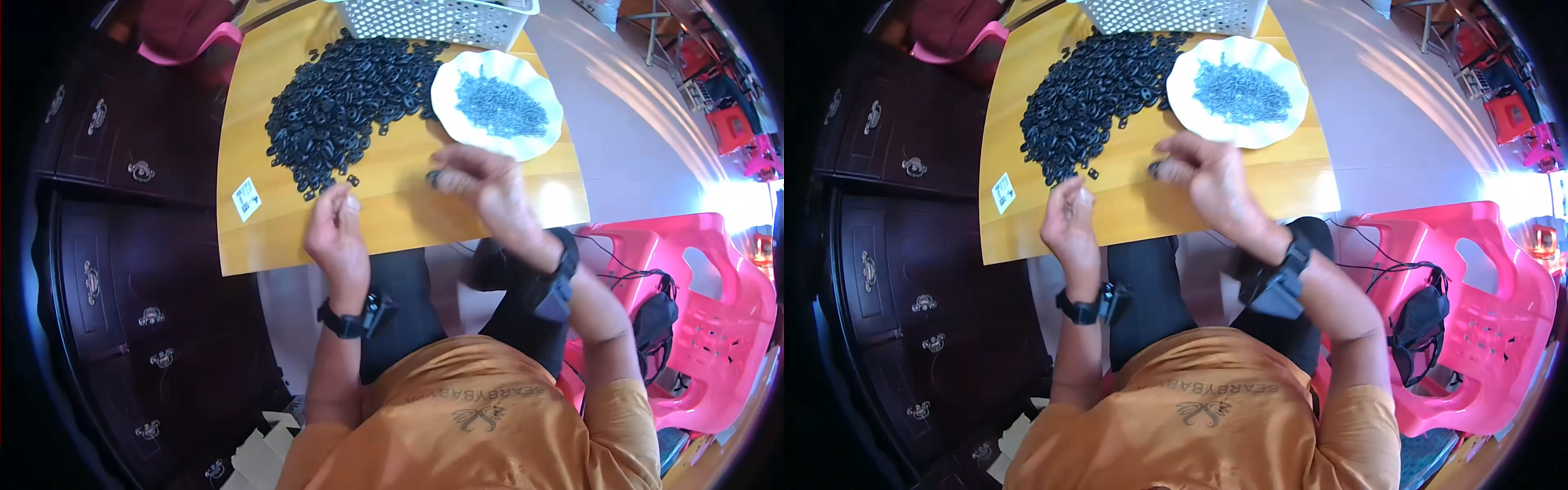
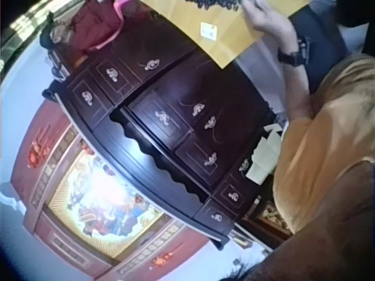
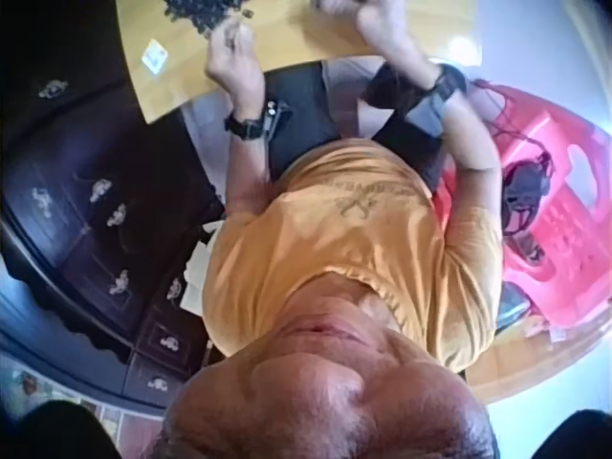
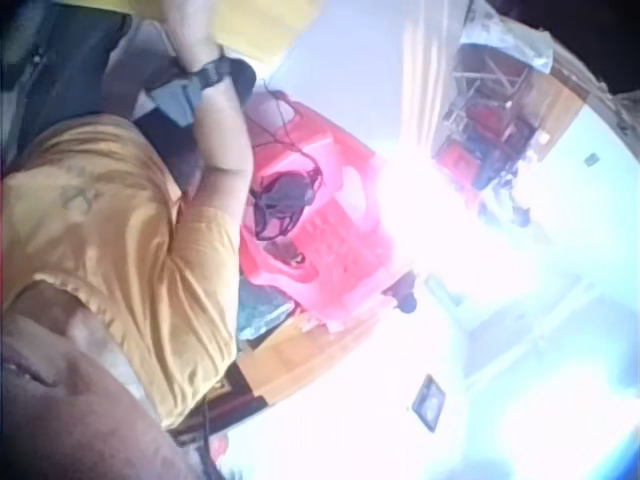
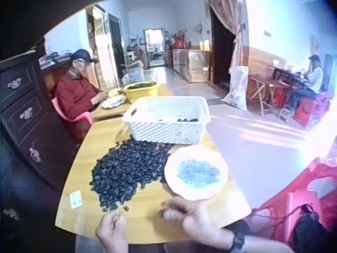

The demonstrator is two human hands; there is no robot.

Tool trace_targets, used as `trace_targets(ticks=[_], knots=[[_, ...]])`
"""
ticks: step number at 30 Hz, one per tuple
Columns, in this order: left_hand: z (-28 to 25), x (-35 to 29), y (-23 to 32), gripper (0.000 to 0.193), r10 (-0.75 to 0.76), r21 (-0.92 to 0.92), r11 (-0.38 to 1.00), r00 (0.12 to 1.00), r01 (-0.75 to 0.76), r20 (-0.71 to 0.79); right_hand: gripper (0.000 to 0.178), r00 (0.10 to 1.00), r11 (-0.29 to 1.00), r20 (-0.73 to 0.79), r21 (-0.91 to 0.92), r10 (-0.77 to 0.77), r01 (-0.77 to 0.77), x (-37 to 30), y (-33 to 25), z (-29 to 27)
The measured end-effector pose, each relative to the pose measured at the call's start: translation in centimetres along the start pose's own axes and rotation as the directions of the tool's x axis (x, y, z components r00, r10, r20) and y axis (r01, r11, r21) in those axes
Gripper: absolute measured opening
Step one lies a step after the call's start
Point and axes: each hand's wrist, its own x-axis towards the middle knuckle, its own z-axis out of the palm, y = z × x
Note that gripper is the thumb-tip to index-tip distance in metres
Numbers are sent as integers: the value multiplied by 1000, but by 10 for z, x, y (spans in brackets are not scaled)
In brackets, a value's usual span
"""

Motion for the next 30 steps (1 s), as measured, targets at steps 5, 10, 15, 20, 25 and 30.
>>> trace_targets(ticks=[5, 10, 15, 20, 25, 30], knots=[[-14, 40, -8, 15, 117, 358, 922, 988, -147, 104, 20, 962, 902, -77, -374, -261, 215, 68, -47, -36], [-2, 48, -9, 5, 303, 648, 564, 859, -511, 413, 20, 858, 775, -170, -538, -485, 331, 147, -80, -69], [-5, 42, -3, 7, 308, 703, 442, 830, -558, 465, 17, 788, 404, -131, -901, -602, 159, 211, -82, -83], [1, 37, 6, 15, 283, 646, 549, 845, -530, 454, 21, 707, 168, 59, -955, -705, 246, 235, -66, -99], [8, 29, 7, 14, 229, 480, 790, 909, -382, 347, 25, 689, 87, 82, -974, -720, 207, 210, -72, -88], [8, 21, 20, 7, -263, -240, 901, 895, 362, 361, 17, 790, 401, 166, -789, -591, 466, 123, -53, -65]])
